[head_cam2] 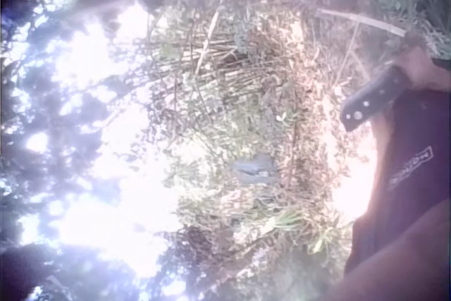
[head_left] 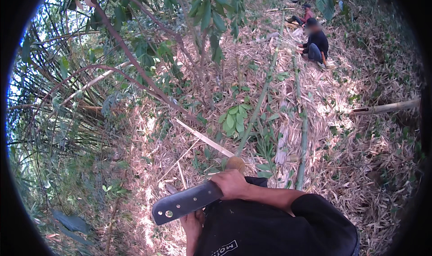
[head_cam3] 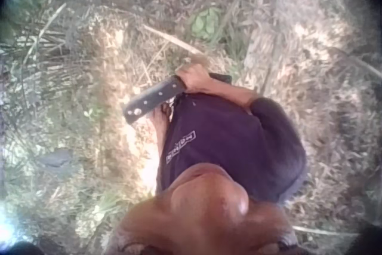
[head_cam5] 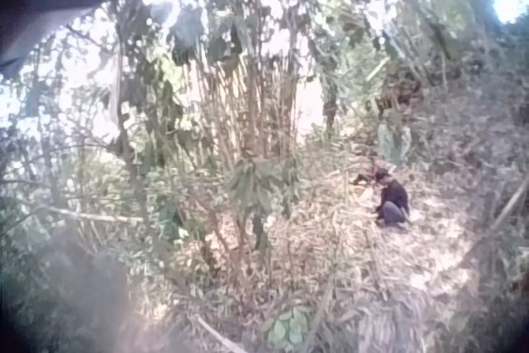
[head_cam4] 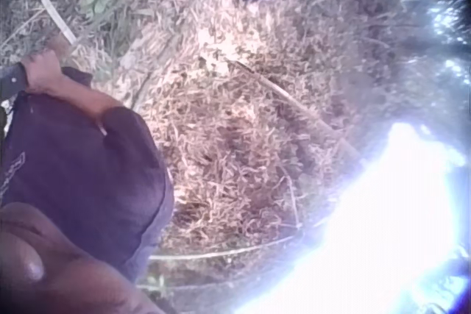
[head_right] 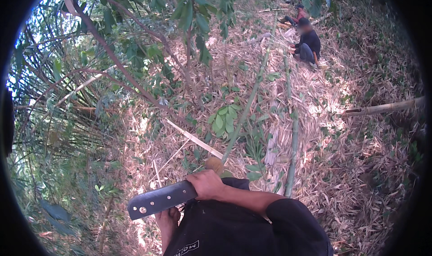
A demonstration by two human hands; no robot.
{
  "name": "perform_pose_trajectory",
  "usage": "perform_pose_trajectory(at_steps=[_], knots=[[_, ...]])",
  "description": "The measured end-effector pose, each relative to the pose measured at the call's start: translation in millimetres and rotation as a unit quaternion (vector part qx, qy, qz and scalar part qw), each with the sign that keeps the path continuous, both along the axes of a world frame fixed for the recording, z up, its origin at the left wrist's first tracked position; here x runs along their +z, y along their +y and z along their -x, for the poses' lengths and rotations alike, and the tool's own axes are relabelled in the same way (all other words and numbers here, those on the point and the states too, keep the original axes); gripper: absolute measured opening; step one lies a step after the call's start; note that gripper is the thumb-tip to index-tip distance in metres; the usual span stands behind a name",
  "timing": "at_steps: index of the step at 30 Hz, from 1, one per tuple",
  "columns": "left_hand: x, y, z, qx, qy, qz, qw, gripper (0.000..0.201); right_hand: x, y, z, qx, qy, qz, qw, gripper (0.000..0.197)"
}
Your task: The person uses a large machete to split a piece of bamboo into thin strips. They hold the bamboo against a large rock and repeatedly strike it with the machete to separate the layers into fine slivers.
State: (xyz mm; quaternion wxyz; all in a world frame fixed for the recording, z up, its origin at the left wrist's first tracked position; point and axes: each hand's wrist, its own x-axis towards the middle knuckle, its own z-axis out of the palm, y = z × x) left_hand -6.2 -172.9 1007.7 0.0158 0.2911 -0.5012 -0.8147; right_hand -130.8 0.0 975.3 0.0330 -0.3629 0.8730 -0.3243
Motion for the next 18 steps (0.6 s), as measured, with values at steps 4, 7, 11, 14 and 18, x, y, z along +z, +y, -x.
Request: perform_pose_trajectory(at_steps=[4,7,11,14,18], knots=[[-49,-17,-4,-0.109,0.183,0.571,0.793,0.01,3,1,1,0.01,0.025,0.017,0.999,0.036],[-25,-12,7,-0.115,0.205,0.569,0.788,0.021,-5,-3,2,0.018,0.023,0.008,1.0,0.037],[-11,4,5,-0.036,-0.023,-0.03,0.999,0.021,1,6,9,-0.031,-0.034,-0.07,0.996,0.038],[7,10,10,-0.075,0.003,-0.047,0.996,0.017,2,10,13,-0.046,-0.075,-0.117,0.989,0.04],[-10,6,10,-0.046,0.026,-0.003,0.999,0.019,-5,4,3,0.017,-0.054,-0.083,0.995,0.044]])
